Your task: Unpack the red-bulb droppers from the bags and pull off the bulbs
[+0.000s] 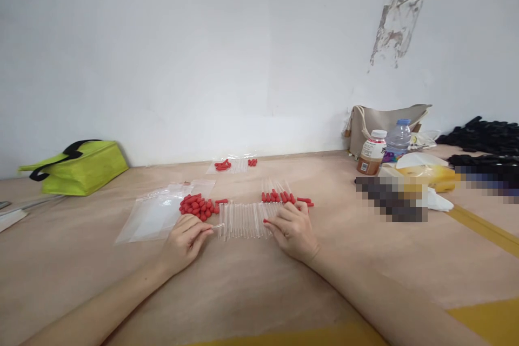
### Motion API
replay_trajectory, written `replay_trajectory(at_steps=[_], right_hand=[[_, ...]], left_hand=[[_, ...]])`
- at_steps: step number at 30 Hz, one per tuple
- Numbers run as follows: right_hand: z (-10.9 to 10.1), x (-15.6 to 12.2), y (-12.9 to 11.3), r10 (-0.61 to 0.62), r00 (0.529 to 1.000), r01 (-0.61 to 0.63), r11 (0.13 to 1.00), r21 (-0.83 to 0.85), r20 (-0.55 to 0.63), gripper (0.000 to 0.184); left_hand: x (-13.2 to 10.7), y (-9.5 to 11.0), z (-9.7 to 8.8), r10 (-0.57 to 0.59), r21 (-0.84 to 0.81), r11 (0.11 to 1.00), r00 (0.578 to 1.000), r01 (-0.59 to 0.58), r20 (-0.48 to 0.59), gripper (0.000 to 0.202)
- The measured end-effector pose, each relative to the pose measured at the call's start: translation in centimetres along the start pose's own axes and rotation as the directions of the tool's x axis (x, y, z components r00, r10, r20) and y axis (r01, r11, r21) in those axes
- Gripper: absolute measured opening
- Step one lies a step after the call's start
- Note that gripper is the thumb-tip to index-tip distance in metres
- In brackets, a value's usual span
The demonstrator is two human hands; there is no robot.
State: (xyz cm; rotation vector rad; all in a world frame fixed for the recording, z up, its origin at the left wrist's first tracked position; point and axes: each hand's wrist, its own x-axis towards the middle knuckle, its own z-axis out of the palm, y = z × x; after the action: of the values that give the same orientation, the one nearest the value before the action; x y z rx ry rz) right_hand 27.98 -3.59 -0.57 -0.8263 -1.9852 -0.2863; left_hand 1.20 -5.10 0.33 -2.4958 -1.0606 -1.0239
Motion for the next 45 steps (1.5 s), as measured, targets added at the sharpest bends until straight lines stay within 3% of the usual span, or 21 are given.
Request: replay_trajectory(at_steps=[2, 5, 7, 10, 12, 16, 21, 27, 34, 37, 40, 45], right_hand=[[-0.1, 0.2, 1.4, 0.146, 0.988, -0.136, 0.979, 0.154, -0.054, 0.017], [0.0, 0.8, 4.2, 0.359, 0.933, -0.336, 0.888, 0.314, -0.017, 0.026], [-0.1, 1.2, 6.5, 0.518, 0.855, -0.494, 0.814, 0.306, 0.002, 0.032], [-0.9, 1.4, 10.0, 0.731, 0.682, -0.718, 0.664, 0.209, 0.023, 0.038], [-1.5, 1.3, 11.8, 0.769, 0.639, -0.757, 0.63, 0.173, -0.006, 0.036], [-2.1, 0.7, 13.4, 0.765, 0.641, -0.766, 0.633, 0.113, 0.066, 0.03], [-1.8, 0.0, 14.0, 0.746, 0.646, -0.759, 0.65, 0.031, 0.164, 0.028], [-1.3, -0.2, 14.1, 0.718, 0.66, -0.725, 0.686, -0.059, 0.222, 0.026], [-1.2, 0.2, 13.4, 0.706, 0.657, -0.71, 0.697, -0.097, 0.264, 0.02], [-1.2, 0.3, 13.3, 0.711, 0.655, -0.712, 0.694, -0.108, 0.254, 0.021], [-1.3, 0.5, 12.9, 0.724, 0.655, -0.717, 0.686, -0.126, 0.217, 0.026], [-0.8, 2.1, 10.7, 0.721, 0.661, -0.705, 0.692, -0.156, 0.208, 0.026]], left_hand=[[0.0, -0.3, 0.2, -0.039, -0.042, 0.998, 0.999, 0.038, -0.009, 0.018], [0.7, -0.3, 0.6, -0.07, -0.064, 0.996, 0.997, 0.068, -0.022, 0.026], [1.4, -0.2, 0.7, -0.088, -0.025, 0.996, 0.995, 0.087, -0.045, 0.033], [2.7, 0.0, 0.7, -0.113, 0.016, 0.993, 0.993, 0.114, -0.039, 0.035], [3.6, 0.0, 1.0, -0.137, 0.016, 0.99, 0.99, 0.137, -0.025, 0.031], [4.9, 0.2, 2.6, -0.117, -0.026, 0.993, 0.993, 0.116, -0.032, 0.02], [5.3, 0.6, 3.9, -0.011, -0.018, 1.0, 0.997, 0.012, 0.08, 0.018], [4.9, 1.0, 3.9, -0.06, -0.05, 0.996, 0.983, 0.069, 0.172, 0.013], [4.5, 1.6, 3.8, -0.079, -0.057, 0.994, 0.977, 0.092, 0.199, 0.017], [4.7, 1.7, 3.7, -0.073, -0.067, 0.994, 0.981, 0.086, 0.178, 0.022], [5.0, 1.5, 3.0, -0.093, -0.07, 0.993, 0.992, 0.099, 0.086, 0.023], [4.3, -0.2, 1.2, -0.129, -0.044, 0.991, 0.991, 0.129, -0.018, 0.019]])
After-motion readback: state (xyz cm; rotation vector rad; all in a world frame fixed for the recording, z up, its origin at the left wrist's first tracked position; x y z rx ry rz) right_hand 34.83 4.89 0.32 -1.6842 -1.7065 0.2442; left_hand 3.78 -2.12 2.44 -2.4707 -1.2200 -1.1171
